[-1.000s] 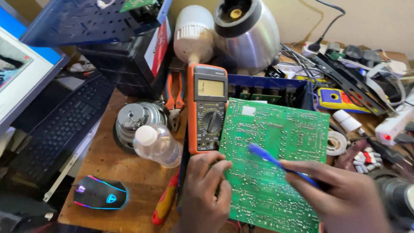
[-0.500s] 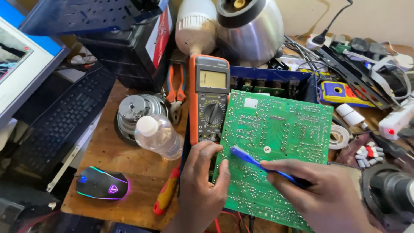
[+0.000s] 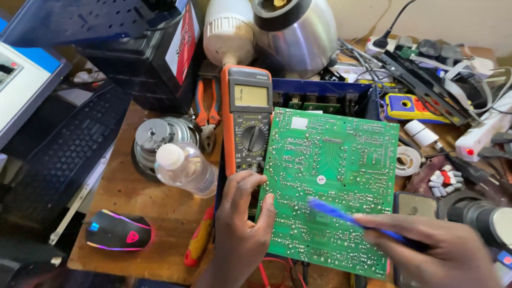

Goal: Cleaning a printed circuit board with a brush and testing its components using a multimeter.

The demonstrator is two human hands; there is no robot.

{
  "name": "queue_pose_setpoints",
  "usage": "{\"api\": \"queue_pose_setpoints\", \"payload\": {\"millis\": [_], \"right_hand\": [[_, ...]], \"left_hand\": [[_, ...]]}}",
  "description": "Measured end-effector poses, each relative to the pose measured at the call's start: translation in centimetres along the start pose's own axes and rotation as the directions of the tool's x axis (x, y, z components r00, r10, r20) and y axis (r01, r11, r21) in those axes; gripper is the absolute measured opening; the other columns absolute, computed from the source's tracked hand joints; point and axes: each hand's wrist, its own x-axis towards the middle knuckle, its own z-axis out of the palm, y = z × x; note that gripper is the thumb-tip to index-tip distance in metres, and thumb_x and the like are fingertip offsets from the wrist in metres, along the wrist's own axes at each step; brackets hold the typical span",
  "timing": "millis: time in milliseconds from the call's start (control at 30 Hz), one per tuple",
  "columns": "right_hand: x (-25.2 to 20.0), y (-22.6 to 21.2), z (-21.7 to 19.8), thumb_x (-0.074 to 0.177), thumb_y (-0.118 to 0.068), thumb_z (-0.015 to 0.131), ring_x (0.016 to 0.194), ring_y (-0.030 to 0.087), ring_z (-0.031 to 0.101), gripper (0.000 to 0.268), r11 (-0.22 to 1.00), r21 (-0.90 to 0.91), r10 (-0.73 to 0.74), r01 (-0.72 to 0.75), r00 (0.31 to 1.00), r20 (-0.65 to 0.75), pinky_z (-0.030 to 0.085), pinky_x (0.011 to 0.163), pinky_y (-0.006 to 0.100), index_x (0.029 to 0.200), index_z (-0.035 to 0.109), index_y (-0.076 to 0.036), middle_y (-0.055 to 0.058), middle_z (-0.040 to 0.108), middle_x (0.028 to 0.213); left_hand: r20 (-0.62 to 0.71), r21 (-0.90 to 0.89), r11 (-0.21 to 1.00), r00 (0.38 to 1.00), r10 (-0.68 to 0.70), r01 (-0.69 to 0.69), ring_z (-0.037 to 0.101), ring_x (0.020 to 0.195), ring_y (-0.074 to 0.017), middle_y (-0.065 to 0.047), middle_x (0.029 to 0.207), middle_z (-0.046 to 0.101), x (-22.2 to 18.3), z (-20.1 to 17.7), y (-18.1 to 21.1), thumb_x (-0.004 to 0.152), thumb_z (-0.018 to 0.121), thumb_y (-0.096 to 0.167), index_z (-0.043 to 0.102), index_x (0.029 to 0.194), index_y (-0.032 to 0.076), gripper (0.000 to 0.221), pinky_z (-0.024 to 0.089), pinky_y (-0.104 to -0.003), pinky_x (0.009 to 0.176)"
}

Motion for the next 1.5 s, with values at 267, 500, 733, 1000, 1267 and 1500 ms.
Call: {"api": "queue_pose_setpoints", "payload": {"millis": [267, 500, 733, 1000, 1267, 1500], "right_hand": [[0.6, -1.4, 1.2, 0.086, -0.026, 0.084, 0.091, -0.001, 0.091, 0.038, 0.933, 0.094, -0.357, 0.347, 0.927, 0.114, 0.068, 0.081, 0.02, 0.123, 0.092, -0.032, -0.012, 0.099, 0.111], [-0.3, 2.9, 0.3, 0.078, -0.021, 0.091, 0.077, -0.004, 0.086, 0.042, 0.98, 0.124, -0.172, 0.158, 0.979, 0.109, 0.064, 0.068, 0.018, 0.117, 0.1, -0.034, -0.015, 0.106, 0.105], [-1.6, 3.2, -2.1, 0.075, -0.019, 0.092, 0.075, -0.003, 0.086, 0.041, 0.987, 0.08, -0.137, 0.137, 0.991, 0.001, 0.062, 0.071, 0.018, 0.113, 0.102, -0.029, -0.013, 0.108, 0.089], [-2.8, 3.7, -2.9, 0.073, 0.004, 0.09, 0.084, 0.013, 0.088, 0.034, 0.955, 0.216, 0.223, -0.202, 0.971, -0.08, 0.062, 0.077, 0.027, 0.1, 0.107, -0.009, 0.006, 0.107, 0.088], [-1.6, 1.6, -2.4, 0.073, 0.005, 0.088, 0.081, 0.015, 0.083, 0.032, 0.964, 0.254, 0.115, -0.077, 0.983, -0.14, 0.061, 0.074, 0.027, 0.099, 0.1, -0.009, 0.007, 0.099, 0.092], [-0.5, 1.4, -2.9, 0.073, 0.006, 0.081, 0.093, 0.016, 0.079, 0.041, 0.975, 0.221, 0.001, 0.038, 0.985, -0.173, 0.053, 0.089, 0.027, 0.106, 0.098, -0.011, 0.005, 0.092, 0.099]], "left_hand": [[0.0, 0.009, 1.0, 1.0, 0.003, -0.003, 0.069, 0.116, -0.0286, -0.012, 0.126, 0.064, -0.1, 0.3, -0.3, 0.099, 0.068, 0.01, 0.065, 0.124, 0.009, 0.026, 0.053, -0.04, 0.103], [-0.011, 0.043, 0.999, 1.0, 0.029, -0.029, 0.068, 0.117, -0.0294, -0.013, 0.126, 0.064, 0.0, 0.3, -0.4, 0.098, 0.068, 0.009, 0.065, 0.123, 0.008, 0.026, 0.052, -0.039, 0.105], [-0.001, 0.052, 0.998, 0.999, 0.038, -0.038, 0.068, 0.118, -0.0276, -0.012, 0.126, 0.062, -0.1, 0.4, -0.5, 0.099, 0.068, 0.008, 0.066, 0.124, 0.009, 0.025, 0.053, -0.038, 0.104], [0.014, 0.061, 0.996, 0.998, 0.06, -0.061, 0.066, 0.116, -0.0267, -0.012, 0.123, 0.059, 0.2, 0.3, 0.1, 0.1, 0.066, 0.008, 0.068, 0.121, 0.006, 0.022, 0.052, -0.037, 0.105], [0.008, 0.06, 0.993, 0.995, 0.102, -0.102, 0.065, 0.115, -0.0292, -0.014, 0.12, 0.058, 0.2, 0.3, -0.1, 0.1, 0.066, 0.007, 0.07, 0.119, 0.003, 0.02, 0.051, -0.04, 0.106], [-0.02, 0.078, 0.992, 0.995, 0.099, -0.098, 0.065, 0.117, -0.0296, -0.013, 0.121, 0.061, -0.2, 0.7, -1.0, 0.097, 0.066, 0.008, 0.071, 0.119, 0.006, 0.023, 0.049, -0.04, 0.108]]}}
